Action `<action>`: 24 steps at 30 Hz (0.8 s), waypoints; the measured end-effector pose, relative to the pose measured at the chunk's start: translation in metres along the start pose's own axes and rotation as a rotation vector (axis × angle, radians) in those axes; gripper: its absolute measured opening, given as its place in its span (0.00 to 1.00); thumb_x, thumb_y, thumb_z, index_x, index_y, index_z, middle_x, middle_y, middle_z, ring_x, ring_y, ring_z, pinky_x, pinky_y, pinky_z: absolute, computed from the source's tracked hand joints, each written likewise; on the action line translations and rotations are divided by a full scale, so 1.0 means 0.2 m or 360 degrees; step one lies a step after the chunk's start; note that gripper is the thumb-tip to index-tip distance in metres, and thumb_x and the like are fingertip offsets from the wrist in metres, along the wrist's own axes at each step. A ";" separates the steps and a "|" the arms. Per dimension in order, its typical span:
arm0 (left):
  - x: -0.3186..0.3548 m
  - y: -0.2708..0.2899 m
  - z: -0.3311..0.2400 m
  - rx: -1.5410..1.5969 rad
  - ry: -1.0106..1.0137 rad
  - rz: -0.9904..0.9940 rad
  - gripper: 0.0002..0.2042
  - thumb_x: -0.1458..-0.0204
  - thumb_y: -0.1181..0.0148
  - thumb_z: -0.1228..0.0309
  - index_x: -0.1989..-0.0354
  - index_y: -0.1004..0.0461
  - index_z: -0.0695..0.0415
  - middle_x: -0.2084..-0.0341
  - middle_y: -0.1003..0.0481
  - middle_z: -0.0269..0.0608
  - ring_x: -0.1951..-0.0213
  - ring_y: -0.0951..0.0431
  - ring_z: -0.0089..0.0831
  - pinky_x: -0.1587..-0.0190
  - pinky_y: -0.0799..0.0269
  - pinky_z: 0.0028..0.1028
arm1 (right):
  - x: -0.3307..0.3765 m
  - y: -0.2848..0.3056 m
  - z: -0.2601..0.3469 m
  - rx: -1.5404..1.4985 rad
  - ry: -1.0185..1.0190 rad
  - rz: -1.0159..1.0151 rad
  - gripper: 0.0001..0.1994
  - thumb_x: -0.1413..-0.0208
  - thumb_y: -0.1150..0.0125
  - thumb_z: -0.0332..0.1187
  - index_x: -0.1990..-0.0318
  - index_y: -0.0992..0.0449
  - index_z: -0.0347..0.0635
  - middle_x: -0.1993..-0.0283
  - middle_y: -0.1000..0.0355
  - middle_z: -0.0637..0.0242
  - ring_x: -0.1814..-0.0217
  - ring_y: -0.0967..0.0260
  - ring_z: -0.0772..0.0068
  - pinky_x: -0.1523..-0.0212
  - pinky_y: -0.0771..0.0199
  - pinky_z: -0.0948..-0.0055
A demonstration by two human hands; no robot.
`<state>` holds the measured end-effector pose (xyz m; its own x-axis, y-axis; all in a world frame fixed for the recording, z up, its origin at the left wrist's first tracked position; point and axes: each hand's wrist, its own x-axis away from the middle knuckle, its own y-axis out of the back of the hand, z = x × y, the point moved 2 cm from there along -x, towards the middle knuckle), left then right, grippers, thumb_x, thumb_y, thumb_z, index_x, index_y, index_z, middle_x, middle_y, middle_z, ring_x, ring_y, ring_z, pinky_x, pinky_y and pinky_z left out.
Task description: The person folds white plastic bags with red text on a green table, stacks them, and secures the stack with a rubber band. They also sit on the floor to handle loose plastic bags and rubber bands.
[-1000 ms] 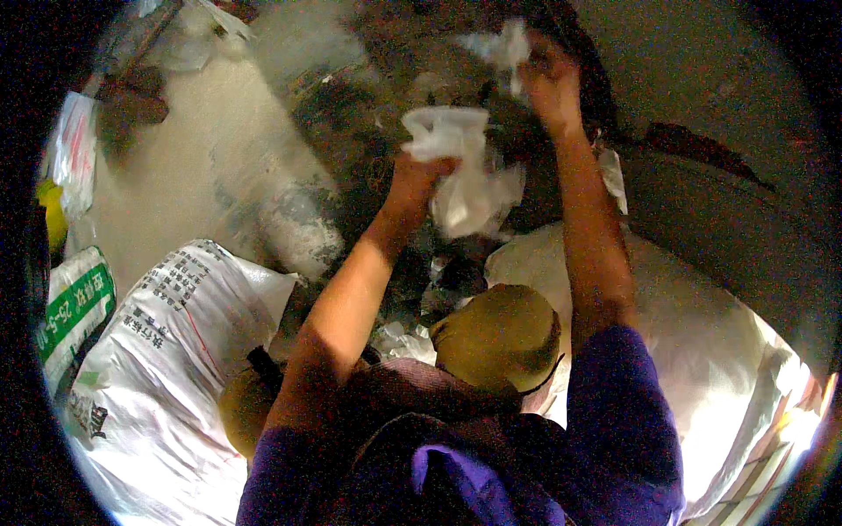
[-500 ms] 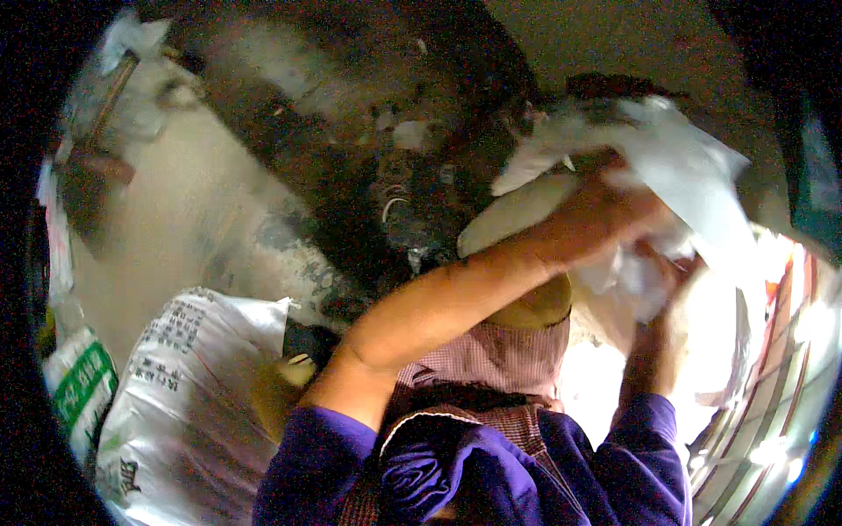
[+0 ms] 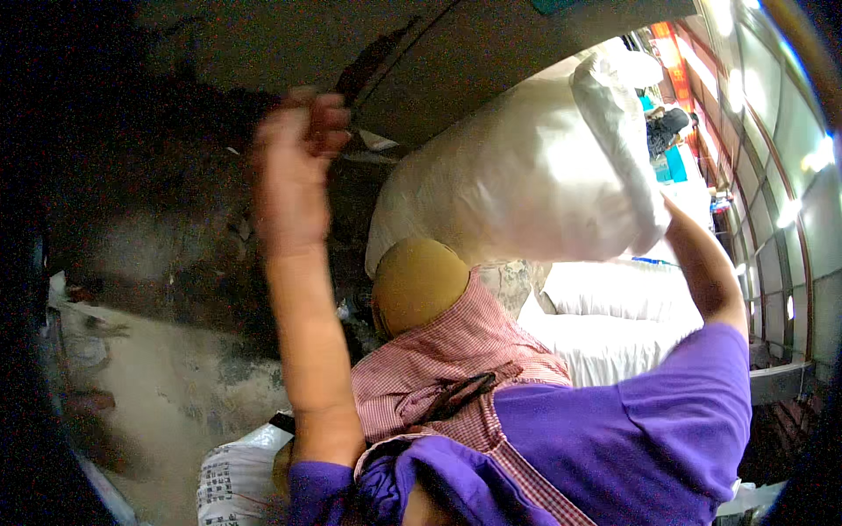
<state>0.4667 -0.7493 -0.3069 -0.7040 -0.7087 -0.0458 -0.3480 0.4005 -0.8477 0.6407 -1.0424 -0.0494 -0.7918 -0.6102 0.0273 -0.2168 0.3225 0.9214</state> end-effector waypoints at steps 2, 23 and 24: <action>-0.05 0.31 -0.09 0.0341 -0.0182 -0.0292 0.15 0.43 0.52 0.66 0.50 0.32 0.60 0.57 0.26 0.46 0.56 0.26 0.34 0.52 0.29 0.31 | -0.04 -0.11 -0.03 0.0062 -0.0033 0.0071 0.23 0.52 0.37 0.29 0.47 0.35 0.43 0.50 0.34 0.62 0.48 0.36 0.70 0.48 0.34 0.70; 0.36 1.53 -0.12 -0.1079 -0.0277 -0.1740 0.08 0.53 0.42 0.79 0.62 0.25 0.63 0.67 0.23 0.40 0.68 0.24 0.29 0.65 0.30 0.28 | -0.33 -0.76 1.53 -0.1528 0.0972 0.0462 0.13 0.45 0.40 0.36 0.57 0.23 0.38 0.69 0.25 0.65 0.65 0.28 0.73 0.62 0.29 0.75; 0.39 1.56 -0.06 -0.1412 -0.0178 -0.1611 0.08 0.51 0.42 0.77 0.63 0.24 0.65 0.68 0.22 0.43 0.66 0.23 0.33 0.61 0.29 0.29 | -0.47 -0.95 1.61 -0.1661 0.0815 0.0708 0.13 0.45 0.40 0.38 0.58 0.23 0.39 0.67 0.25 0.65 0.64 0.28 0.73 0.62 0.28 0.75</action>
<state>0.2950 -0.6727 -0.5686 0.1370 -0.9401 0.3121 -0.9895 -0.1149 0.0881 0.5721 -0.8134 -0.3519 -0.3157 -0.8829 0.3476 0.7557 -0.0124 0.6548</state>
